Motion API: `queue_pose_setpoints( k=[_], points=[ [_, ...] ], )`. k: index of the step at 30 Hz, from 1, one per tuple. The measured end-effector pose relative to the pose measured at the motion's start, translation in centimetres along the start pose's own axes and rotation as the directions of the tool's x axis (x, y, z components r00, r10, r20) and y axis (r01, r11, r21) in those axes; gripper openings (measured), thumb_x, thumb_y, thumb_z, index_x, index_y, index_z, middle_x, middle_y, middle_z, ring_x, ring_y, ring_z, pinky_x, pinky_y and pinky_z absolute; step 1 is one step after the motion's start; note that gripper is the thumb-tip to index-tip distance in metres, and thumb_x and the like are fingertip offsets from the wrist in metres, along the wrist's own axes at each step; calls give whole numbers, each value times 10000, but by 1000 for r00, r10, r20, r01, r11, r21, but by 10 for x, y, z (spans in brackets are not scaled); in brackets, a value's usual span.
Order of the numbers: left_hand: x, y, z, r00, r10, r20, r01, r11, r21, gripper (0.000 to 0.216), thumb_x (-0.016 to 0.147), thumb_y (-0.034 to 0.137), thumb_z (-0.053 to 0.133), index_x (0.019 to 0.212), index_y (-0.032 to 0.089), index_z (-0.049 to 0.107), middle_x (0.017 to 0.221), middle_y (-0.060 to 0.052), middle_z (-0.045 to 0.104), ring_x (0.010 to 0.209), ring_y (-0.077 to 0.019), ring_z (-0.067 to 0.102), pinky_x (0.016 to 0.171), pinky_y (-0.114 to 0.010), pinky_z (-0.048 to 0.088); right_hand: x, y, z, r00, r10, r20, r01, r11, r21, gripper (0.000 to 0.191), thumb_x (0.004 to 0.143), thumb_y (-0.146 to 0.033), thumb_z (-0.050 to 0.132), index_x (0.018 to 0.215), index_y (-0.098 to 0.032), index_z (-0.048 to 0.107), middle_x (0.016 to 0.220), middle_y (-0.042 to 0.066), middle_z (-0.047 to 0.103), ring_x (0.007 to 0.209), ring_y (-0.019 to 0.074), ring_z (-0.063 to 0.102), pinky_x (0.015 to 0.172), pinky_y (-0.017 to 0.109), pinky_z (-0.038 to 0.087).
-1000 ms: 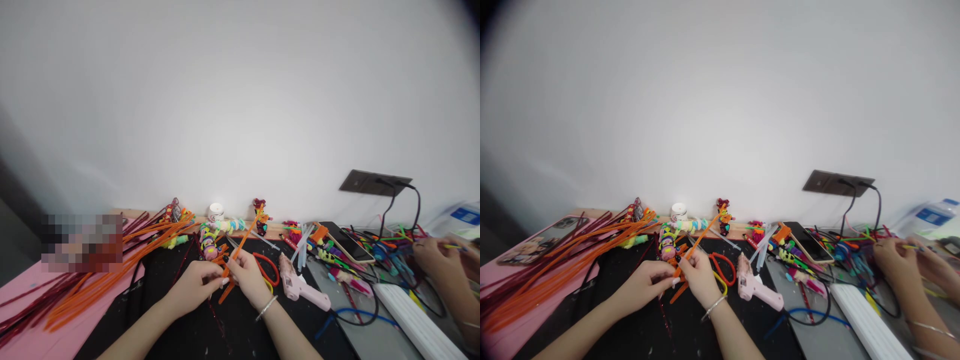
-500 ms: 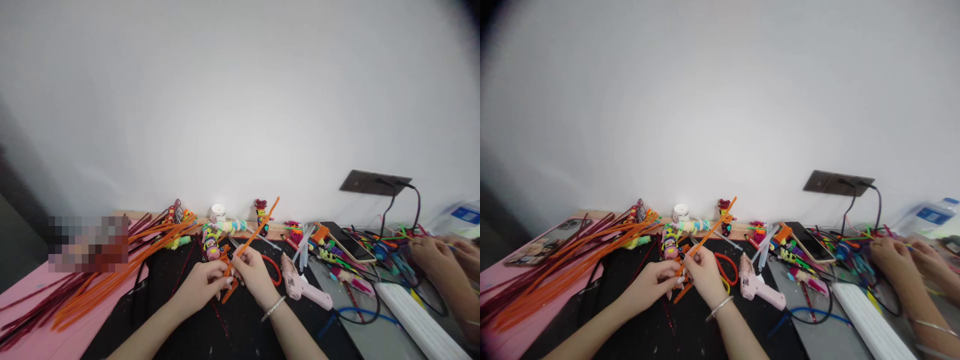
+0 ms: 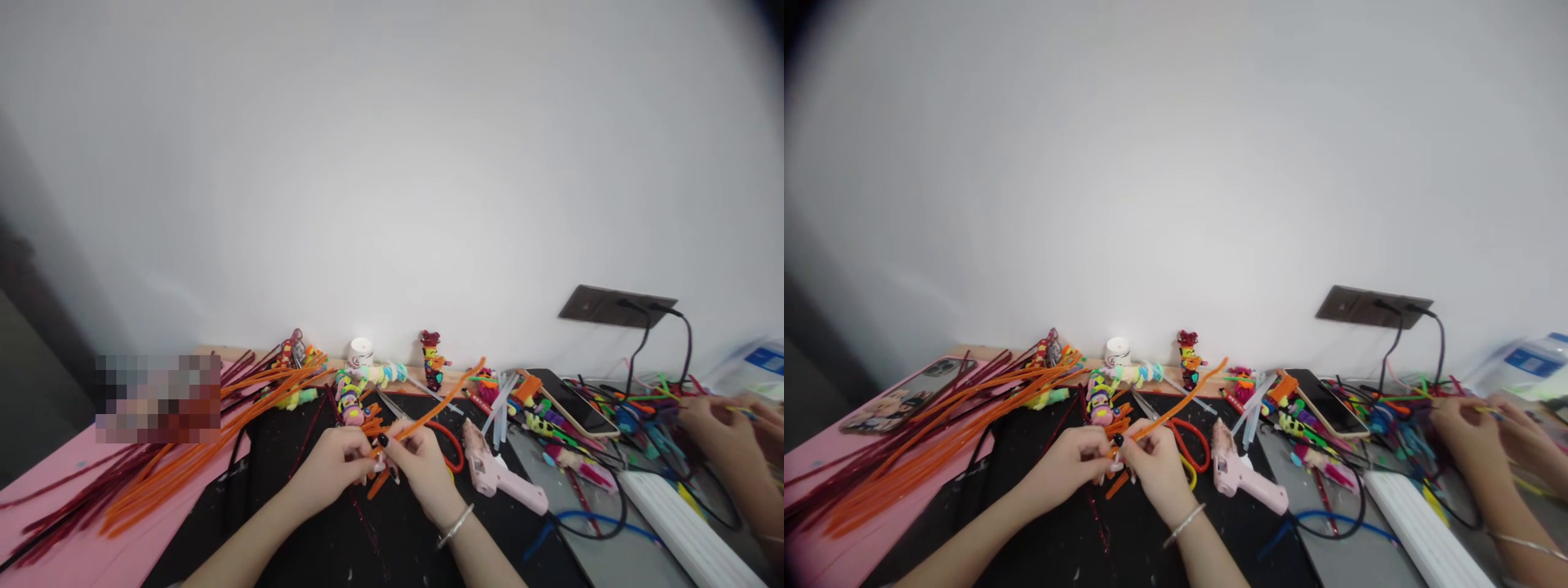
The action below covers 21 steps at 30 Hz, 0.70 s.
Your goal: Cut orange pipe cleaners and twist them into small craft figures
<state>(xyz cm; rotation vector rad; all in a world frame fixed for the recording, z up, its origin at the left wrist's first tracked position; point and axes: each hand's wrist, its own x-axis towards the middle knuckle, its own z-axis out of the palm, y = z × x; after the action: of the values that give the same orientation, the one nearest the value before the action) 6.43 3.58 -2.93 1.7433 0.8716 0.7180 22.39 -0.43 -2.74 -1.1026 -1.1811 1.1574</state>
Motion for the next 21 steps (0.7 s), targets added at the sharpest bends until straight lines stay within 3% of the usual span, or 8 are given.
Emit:
queue_pose_setpoints(
  k=[3, 7, 11, 15, 21],
  points=[
    [1, 3, -2, 996, -86, -24, 82, 989, -126, 253, 724, 334, 667, 568, 173, 550, 515, 25, 580, 482, -123, 536, 525, -231, 416, -1, 6, -1, 993, -25, -117, 22, 999, -26, 275, 765, -417, 679, 670, -189, 557, 500, -52, 519, 401, 82, 377, 403, 211, 279],
    [3, 6, -4, 986, -146, -86, 112, 944, -311, 313, 688, 404, 713, 575, 181, 524, 522, 17, 624, 497, -132, 578, 549, -244, 471, -2, 12, 1, 983, -30, -184, 16, 997, -74, 279, 759, -410, 654, 643, -202, 508, 493, -55, 490, 416, 91, 359, 411, 221, 257],
    [3, 5, -1, 974, -204, -98, 143, 888, -436, 307, 631, 391, 782, 671, 167, 576, 590, 20, 659, 561, -150, 646, 593, -262, 532, -2, 13, 3, 978, -75, -193, 49, 989, -137, 263, 766, -378, 634, 631, -205, 489, 500, -61, 458, 450, 97, 358, 438, 228, 269],
    [3, 5, 1, 978, -180, -104, 107, 866, -489, 344, 600, 309, 811, 870, 170, 651, 613, 50, 649, 588, -178, 691, 592, -283, 568, -2, 11, 4, 980, -79, -185, 52, 988, -145, 265, 792, -357, 618, 626, -213, 471, 496, -67, 437, 439, 99, 352, 425, 230, 271],
    [3, 7, 0, 964, -226, -139, 129, 857, -498, 282, 585, 313, 803, 797, 143, 728, 666, -20, 736, 640, -215, 726, 648, -309, 595, -2, 14, 4, 982, -87, -168, 64, 988, -139, 277, 795, -378, 632, 634, -211, 481, 498, -62, 457, 435, 100, 368, 417, 226, 286]
  ],
)
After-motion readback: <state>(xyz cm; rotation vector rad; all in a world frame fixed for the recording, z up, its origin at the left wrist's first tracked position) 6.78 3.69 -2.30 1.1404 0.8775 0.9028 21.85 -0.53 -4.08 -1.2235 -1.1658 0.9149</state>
